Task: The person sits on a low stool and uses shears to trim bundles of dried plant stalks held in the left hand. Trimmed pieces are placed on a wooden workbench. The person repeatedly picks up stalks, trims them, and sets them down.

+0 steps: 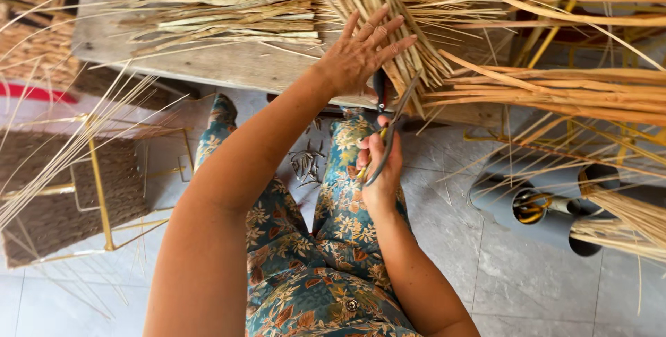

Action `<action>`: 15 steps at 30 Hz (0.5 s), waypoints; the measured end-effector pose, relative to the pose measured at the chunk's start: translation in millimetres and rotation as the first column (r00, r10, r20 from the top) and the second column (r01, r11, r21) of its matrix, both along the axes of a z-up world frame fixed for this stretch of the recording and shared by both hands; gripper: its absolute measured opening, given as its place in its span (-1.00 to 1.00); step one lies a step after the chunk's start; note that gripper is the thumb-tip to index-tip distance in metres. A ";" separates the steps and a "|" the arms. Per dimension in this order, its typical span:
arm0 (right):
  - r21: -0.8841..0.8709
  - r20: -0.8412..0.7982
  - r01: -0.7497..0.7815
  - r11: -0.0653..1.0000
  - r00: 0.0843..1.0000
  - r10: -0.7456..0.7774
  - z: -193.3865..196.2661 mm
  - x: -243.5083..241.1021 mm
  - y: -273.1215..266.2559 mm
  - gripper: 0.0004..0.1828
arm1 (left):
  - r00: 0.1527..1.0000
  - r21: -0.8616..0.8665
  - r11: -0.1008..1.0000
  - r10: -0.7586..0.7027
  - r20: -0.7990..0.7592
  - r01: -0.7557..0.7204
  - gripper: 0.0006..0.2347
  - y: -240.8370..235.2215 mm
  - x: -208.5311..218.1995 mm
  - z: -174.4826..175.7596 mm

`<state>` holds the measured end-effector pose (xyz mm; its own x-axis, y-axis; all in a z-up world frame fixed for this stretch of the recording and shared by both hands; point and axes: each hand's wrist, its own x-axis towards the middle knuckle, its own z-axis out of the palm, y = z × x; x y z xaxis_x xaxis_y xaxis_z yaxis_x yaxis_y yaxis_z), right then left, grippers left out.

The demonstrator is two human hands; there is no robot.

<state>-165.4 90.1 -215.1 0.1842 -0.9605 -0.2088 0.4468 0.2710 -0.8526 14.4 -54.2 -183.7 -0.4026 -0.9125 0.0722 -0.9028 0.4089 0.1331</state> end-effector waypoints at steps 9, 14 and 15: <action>-0.032 0.000 -0.007 0.999 1.000 0.007 -13.7 -0.6 -13.2 -0.54 | 0.849 -0.346 0.789 0.526 -0.047 -0.508 -0.96 36.6 152.1 -56.4; -0.119 -0.024 -0.026 0.992 0.999 0.024 -17.8 4.6 -4.1 -0.50 | 0.836 -0.399 0.766 0.548 -0.002 -0.503 -0.94 46.3 171.9 -63.8; -0.126 -0.031 -0.031 0.992 0.999 0.027 -19.0 4.9 -3.8 -0.50 | 0.831 -0.376 0.770 0.557 0.002 -0.515 -0.97 45.4 170.5 -60.8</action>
